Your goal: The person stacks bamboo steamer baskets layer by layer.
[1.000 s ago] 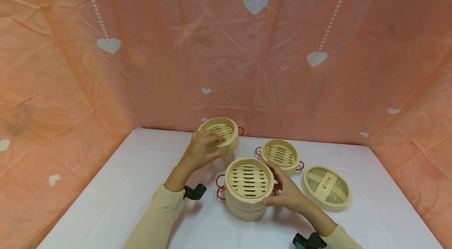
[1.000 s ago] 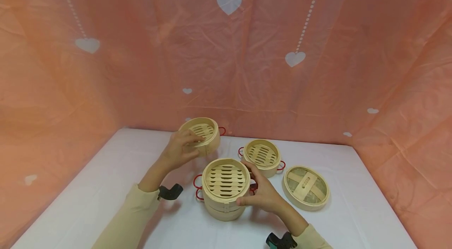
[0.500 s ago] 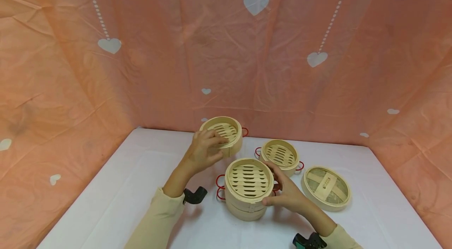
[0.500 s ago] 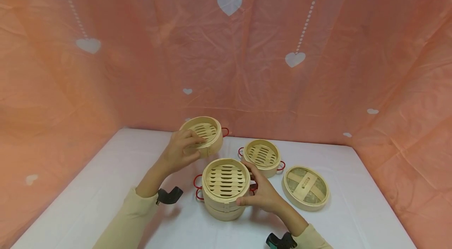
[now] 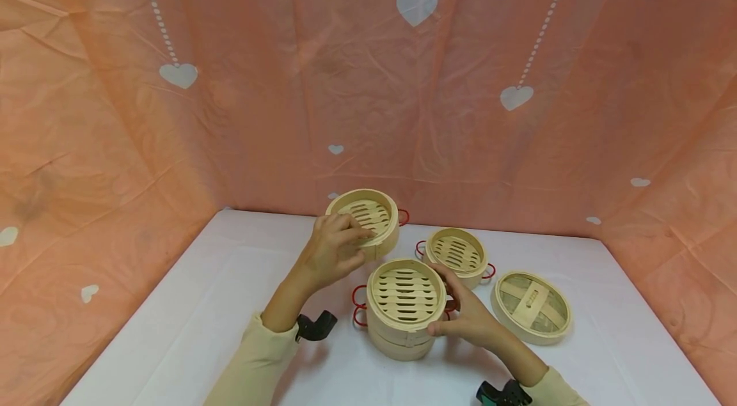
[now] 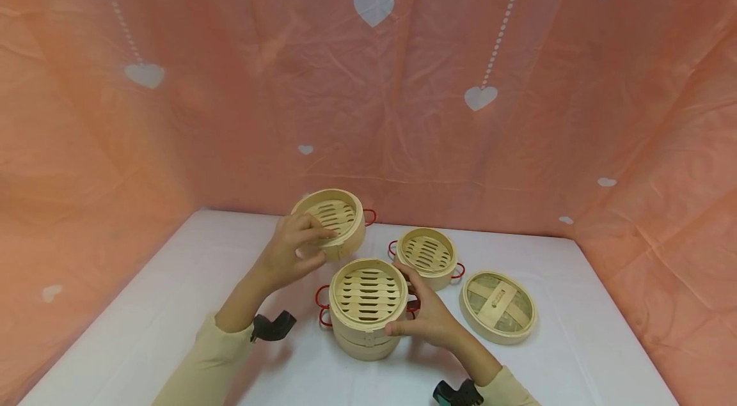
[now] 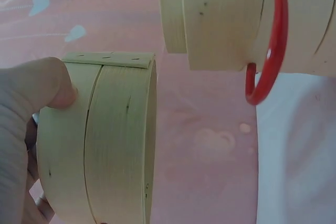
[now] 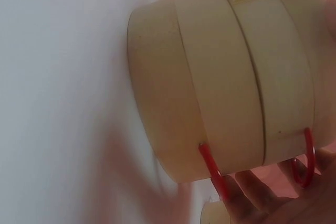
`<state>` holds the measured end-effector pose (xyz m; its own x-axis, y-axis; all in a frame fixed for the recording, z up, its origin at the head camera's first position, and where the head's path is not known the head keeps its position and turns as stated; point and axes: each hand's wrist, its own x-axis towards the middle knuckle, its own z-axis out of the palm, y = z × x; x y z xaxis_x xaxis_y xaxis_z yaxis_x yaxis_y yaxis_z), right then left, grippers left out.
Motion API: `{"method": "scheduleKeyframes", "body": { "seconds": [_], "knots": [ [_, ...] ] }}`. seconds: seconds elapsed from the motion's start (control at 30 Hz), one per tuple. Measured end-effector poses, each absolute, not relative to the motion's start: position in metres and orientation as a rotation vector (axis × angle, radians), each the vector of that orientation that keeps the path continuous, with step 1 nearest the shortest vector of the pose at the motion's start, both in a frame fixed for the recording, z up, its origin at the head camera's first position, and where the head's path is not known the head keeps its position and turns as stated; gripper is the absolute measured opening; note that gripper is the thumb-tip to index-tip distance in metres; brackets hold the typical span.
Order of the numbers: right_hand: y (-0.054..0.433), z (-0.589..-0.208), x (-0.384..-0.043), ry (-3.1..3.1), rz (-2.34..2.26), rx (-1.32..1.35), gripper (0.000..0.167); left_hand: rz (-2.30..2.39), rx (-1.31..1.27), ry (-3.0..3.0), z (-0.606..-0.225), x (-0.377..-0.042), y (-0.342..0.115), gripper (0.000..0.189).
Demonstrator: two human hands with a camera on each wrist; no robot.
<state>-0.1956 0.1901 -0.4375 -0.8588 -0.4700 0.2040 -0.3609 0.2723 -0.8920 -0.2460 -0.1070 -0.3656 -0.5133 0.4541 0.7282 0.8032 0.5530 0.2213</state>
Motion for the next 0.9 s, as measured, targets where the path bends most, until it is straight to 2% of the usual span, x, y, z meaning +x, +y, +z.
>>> {"method": "scheduleKeyframes", "body": {
  "seconds": [0.57,0.9],
  "knots": [
    [0.189,-0.438,-0.196,2.408,-1.676,-0.818,0.103,-0.715,-1.059,-2.102,-0.363,-0.231,-0.106,0.029],
    [0.191,-0.441,-0.195,2.411,-1.686,-0.859,0.098,-0.720,-1.098,-2.092,-0.361,-0.223,-0.102,0.030]
  ]
}}
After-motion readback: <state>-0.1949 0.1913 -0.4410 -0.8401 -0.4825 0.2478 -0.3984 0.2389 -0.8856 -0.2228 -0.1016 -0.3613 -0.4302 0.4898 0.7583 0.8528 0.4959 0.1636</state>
